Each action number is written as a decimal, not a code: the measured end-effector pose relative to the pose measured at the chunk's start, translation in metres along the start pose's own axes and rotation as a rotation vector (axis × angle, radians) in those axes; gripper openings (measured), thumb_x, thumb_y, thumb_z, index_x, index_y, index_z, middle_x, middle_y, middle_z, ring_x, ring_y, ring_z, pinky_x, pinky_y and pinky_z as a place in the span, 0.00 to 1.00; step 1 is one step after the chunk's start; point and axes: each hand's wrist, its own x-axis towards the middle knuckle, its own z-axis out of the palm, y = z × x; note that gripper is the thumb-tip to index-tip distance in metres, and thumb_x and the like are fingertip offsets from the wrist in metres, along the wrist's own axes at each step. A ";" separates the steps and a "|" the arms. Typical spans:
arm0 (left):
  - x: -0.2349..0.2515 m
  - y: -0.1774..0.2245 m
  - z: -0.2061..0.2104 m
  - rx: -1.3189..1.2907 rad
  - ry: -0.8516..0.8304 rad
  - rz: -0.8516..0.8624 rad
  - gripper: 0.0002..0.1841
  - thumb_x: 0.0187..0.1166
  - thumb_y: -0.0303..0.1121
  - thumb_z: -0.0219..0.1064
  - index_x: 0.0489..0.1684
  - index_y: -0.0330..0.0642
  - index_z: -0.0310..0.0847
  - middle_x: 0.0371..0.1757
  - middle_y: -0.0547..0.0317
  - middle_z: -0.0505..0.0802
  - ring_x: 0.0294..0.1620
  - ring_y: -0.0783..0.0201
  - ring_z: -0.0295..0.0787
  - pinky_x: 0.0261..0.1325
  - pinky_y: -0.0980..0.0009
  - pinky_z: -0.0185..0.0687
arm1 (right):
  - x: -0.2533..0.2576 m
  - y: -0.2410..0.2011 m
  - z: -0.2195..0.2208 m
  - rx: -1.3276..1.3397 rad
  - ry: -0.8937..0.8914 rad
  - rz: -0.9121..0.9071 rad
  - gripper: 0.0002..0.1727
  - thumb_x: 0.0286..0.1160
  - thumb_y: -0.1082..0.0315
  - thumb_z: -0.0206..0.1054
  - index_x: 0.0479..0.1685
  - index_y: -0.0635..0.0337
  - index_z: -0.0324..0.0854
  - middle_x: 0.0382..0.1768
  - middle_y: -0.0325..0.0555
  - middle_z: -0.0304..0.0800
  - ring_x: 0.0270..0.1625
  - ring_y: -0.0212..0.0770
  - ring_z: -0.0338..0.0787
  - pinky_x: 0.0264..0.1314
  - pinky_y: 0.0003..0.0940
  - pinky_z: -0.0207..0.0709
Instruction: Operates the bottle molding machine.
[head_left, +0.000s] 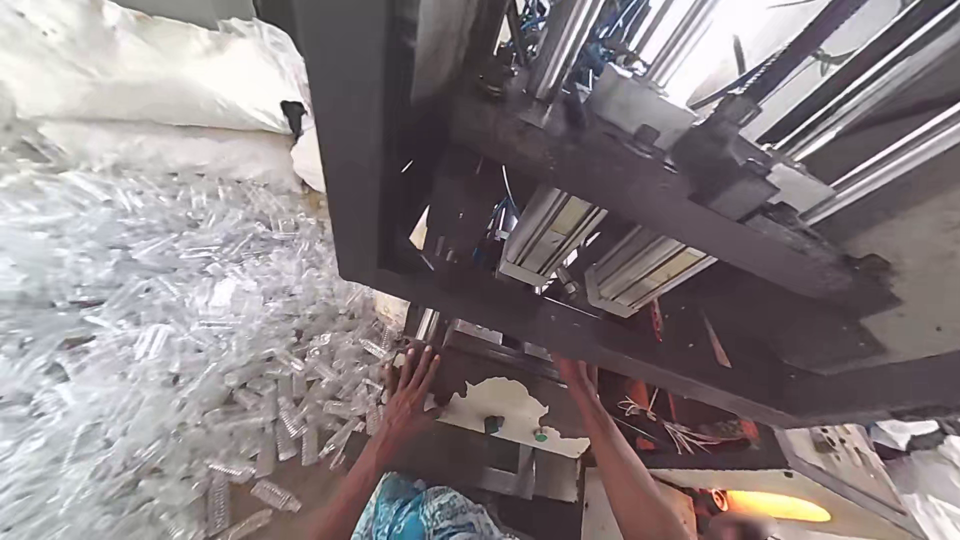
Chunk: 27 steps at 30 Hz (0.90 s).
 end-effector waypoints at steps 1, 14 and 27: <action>0.000 0.000 0.001 0.005 -0.018 -0.004 0.59 0.49 0.51 0.86 0.91 0.43 0.60 0.93 0.45 0.61 0.92 0.28 0.45 0.79 0.16 0.30 | 0.013 0.010 0.016 0.062 0.057 -0.038 0.24 0.90 0.67 0.56 0.76 0.76 0.73 0.75 0.71 0.77 0.81 0.61 0.75 0.87 0.50 0.59; 0.002 0.001 0.004 0.048 0.000 -0.009 0.57 0.51 0.48 0.84 0.91 0.41 0.59 0.93 0.42 0.59 0.92 0.24 0.42 0.74 0.12 0.24 | 0.030 0.049 0.059 0.109 0.274 -0.103 0.23 0.86 0.65 0.59 0.70 0.75 0.78 0.70 0.72 0.81 0.77 0.65 0.78 0.83 0.56 0.65; -0.009 0.007 0.008 0.042 -0.025 -0.034 0.53 0.59 0.39 0.77 0.92 0.34 0.54 0.94 0.32 0.50 0.90 0.17 0.29 0.70 0.10 0.20 | -0.063 0.157 0.176 0.218 0.682 -0.283 0.34 0.58 0.66 0.75 0.74 0.55 0.83 0.82 0.65 0.72 0.83 0.79 0.67 0.75 0.86 0.54</action>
